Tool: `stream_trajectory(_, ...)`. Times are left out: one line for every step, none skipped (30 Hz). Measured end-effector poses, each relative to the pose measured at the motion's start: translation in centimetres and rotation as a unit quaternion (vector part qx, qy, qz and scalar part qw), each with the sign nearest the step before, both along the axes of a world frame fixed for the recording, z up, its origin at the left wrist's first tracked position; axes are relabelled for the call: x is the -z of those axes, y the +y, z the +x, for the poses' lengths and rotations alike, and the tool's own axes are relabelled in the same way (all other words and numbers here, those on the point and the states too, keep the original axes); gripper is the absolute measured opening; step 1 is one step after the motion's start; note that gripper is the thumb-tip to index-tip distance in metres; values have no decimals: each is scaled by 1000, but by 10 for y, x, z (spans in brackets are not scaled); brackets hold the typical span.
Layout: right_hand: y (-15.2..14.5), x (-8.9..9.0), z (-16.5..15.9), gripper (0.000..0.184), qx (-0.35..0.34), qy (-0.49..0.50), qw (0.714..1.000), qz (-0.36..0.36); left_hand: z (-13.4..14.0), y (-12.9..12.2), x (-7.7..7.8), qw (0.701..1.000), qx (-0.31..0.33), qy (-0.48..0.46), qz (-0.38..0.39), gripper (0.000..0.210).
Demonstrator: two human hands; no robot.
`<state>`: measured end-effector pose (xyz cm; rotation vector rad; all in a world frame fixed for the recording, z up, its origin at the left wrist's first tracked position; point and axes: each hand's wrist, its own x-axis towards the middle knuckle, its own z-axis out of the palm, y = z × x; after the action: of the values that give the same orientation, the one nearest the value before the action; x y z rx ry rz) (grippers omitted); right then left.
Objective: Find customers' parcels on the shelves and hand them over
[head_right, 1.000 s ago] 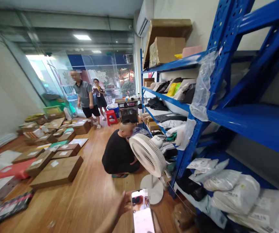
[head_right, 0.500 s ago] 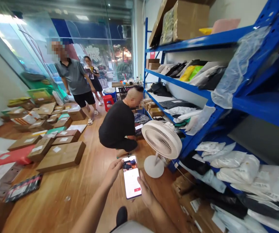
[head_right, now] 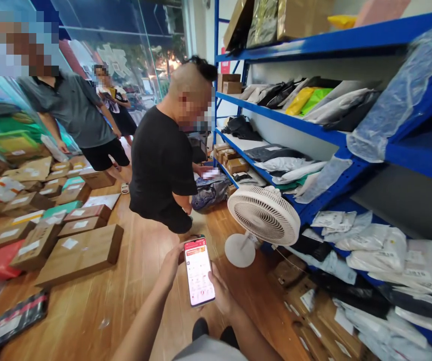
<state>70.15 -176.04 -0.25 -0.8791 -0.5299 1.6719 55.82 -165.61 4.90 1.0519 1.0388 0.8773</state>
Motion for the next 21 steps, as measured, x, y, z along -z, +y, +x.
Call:
stream_trajectory(3,1,3,69,-18,2,1000,-4,2,4,3,1000,-7,3,-10,56)
stream_trajectory(5,3,7,67,-33,4,999,-10,5,7,6,1000,-14,6,-19,58)
stream_trajectory(7,5,12,65,-38,4,999,-14,9,10,9,999,-21,9,-29,60)
stream_trajectory(10,7,17,62,-30,-1,999,-13,13,13,11,999,-27,13,-37,61)
stream_trajectory(12,10,22,59,-14,-10,1000,-8,17,14,13,998,-32,17,-45,61)
stream_trajectory(15,12,27,56,3,-18,1000,0,21,16,14,998,-35,21,-51,61)
stream_trajectory(18,14,31,54,14,-23,1000,9,25,16,15,998,-36,24,-55,60)
stream_trajectory(21,15,34,53,17,-19,1000,16,29,17,16,997,-36,27,-59,59)
stream_trajectory(24,15,36,54,7,-4,1000,18,34,16,17,997,-35,29,-61,58)
stream_trajectory(27,14,38,57,-13,23,1000,11,37,16,18,997,-35,32,-61,56)
stream_trajectory(30,12,38,60,-40,59,997,-3,41,15,18,997,-36,35,-58,55)
stream_trajectory(33,10,38,64,-66,99,993,-19,44,15,19,997,-36,35,-52,53)
stream_trajectory(35,8,37,67,-86,138,986,-33,47,14,21,998,-35,34,-42,51)
stream_trajectory(38,6,36,70,-102,170,979,-41,49,14,22,998,-35,31,-33,49)
stream_trajectory(41,4,35,72,-111,192,974,-44,51,14,24,999,-34,27,-29,47)
stream_trajectory(44,4,35,74,-116,205,971,-41,52,14,27,999,-36,20,-32,45)
stream_trajectory(47,4,35,75,-117,210,970,-36,53,15,29,998,-40,9,-44,44)
stream_trajectory(49,4,35,77,-122,212,969,-32,54,15,31,997,-48,-3,-63,45)
stream_trajectory(52,5,36,80,-131,214,967,-33,55,15,33,994,-57,-4,-90,45)
stream_trajectory(54,6,38,83,-141,217,965,-35,55,14,33,991,-63,5,-119,45)
stream_trajectory(55,6,40,85,-150,223,962,-38,55,13,31,987,-66,24,-145,43)
